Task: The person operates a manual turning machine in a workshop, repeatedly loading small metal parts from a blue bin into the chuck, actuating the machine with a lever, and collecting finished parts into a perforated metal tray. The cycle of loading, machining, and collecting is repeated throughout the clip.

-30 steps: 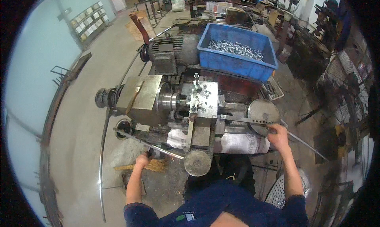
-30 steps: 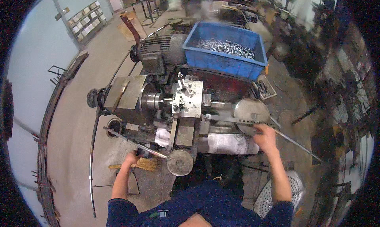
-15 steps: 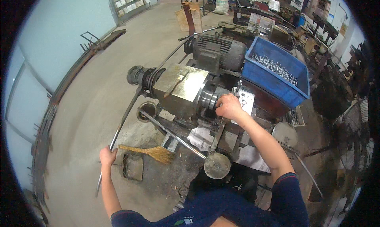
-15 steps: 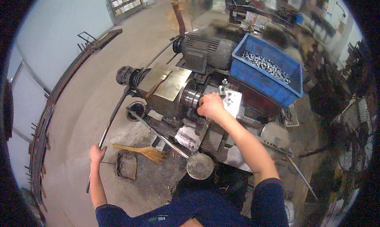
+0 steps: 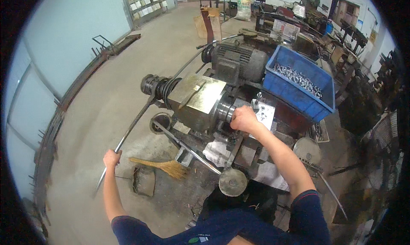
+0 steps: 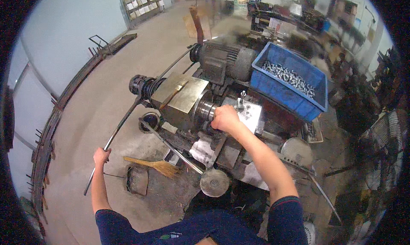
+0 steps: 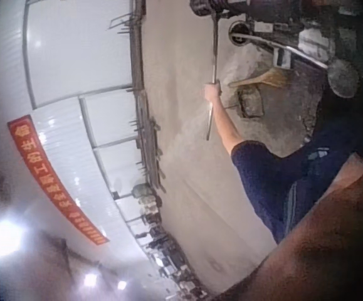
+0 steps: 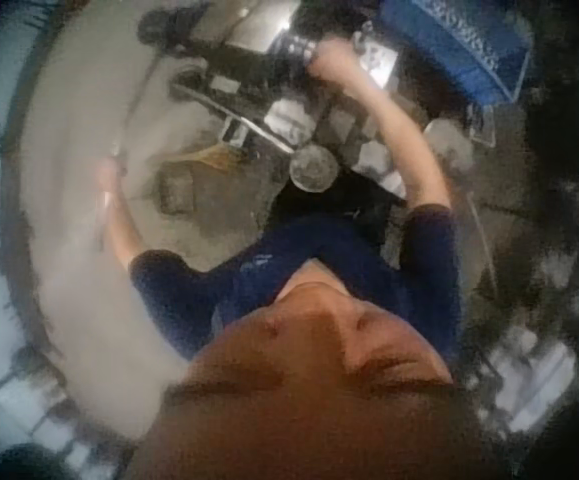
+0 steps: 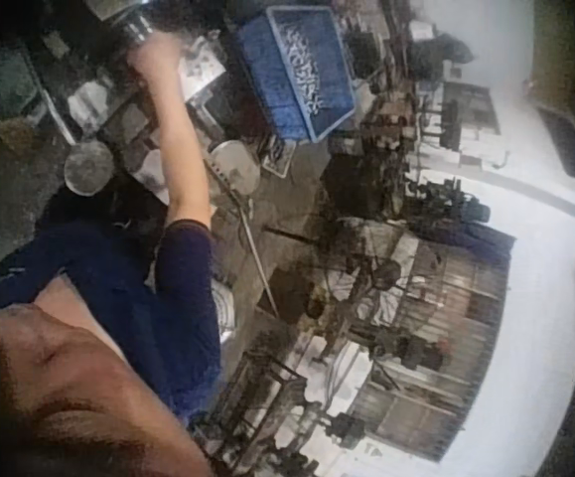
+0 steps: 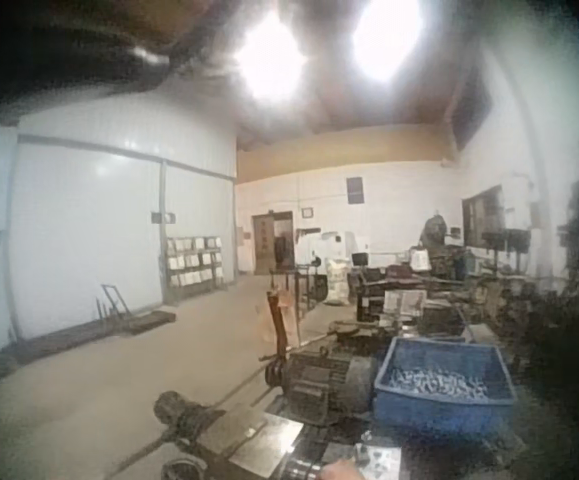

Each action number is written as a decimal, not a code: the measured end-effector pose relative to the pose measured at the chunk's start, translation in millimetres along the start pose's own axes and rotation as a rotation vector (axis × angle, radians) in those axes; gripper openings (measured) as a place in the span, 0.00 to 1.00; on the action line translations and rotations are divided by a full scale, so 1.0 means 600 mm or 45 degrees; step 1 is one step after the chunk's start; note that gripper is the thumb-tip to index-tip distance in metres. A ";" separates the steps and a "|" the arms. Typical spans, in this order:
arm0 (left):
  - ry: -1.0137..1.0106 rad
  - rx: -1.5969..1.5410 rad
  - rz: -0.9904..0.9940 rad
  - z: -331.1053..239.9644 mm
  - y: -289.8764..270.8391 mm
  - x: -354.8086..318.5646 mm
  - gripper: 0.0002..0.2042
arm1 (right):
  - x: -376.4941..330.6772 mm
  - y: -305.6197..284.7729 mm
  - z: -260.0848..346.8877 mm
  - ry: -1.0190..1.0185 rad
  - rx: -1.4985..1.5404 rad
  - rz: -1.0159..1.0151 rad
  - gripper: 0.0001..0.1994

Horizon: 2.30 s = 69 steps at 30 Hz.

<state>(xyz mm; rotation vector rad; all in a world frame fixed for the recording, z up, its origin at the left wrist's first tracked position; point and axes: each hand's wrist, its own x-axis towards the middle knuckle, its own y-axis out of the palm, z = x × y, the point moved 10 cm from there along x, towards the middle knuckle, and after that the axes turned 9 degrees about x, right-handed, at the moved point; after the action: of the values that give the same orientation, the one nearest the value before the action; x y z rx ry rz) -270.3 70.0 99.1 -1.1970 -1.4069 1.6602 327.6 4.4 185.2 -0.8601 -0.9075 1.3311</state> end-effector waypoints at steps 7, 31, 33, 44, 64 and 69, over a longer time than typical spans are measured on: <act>0.142 -0.094 -0.343 -0.068 0.017 -0.213 0.22 | -0.009 0.010 0.012 -0.071 -0.018 -0.006 0.13; 1.640 -0.260 -0.416 -0.547 -0.054 -0.499 0.12 | -0.489 -0.453 -0.274 0.427 -0.023 -0.870 0.22; 1.755 -0.340 -0.344 -0.594 -0.004 -0.507 0.12 | -0.619 -0.426 -0.323 0.611 0.031 -0.925 0.21; 1.559 -0.369 0.066 -0.618 0.177 -0.433 0.12 | -1.460 0.039 -0.385 2.354 -0.119 -0.570 0.10; 1.570 -0.437 0.203 -0.602 0.163 -0.429 0.10 | -1.378 0.164 -0.377 2.201 -0.038 -0.026 0.18; 1.542 -0.717 0.388 -0.597 0.032 -0.543 0.08 | -1.195 0.050 -0.391 1.725 0.142 -0.445 0.14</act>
<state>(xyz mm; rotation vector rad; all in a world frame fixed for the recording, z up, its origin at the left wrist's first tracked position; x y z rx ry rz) 184.6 -89.3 152.3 -2.2527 -0.8706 0.3664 510.8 -710.0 24.8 -1.1687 0.1069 0.2763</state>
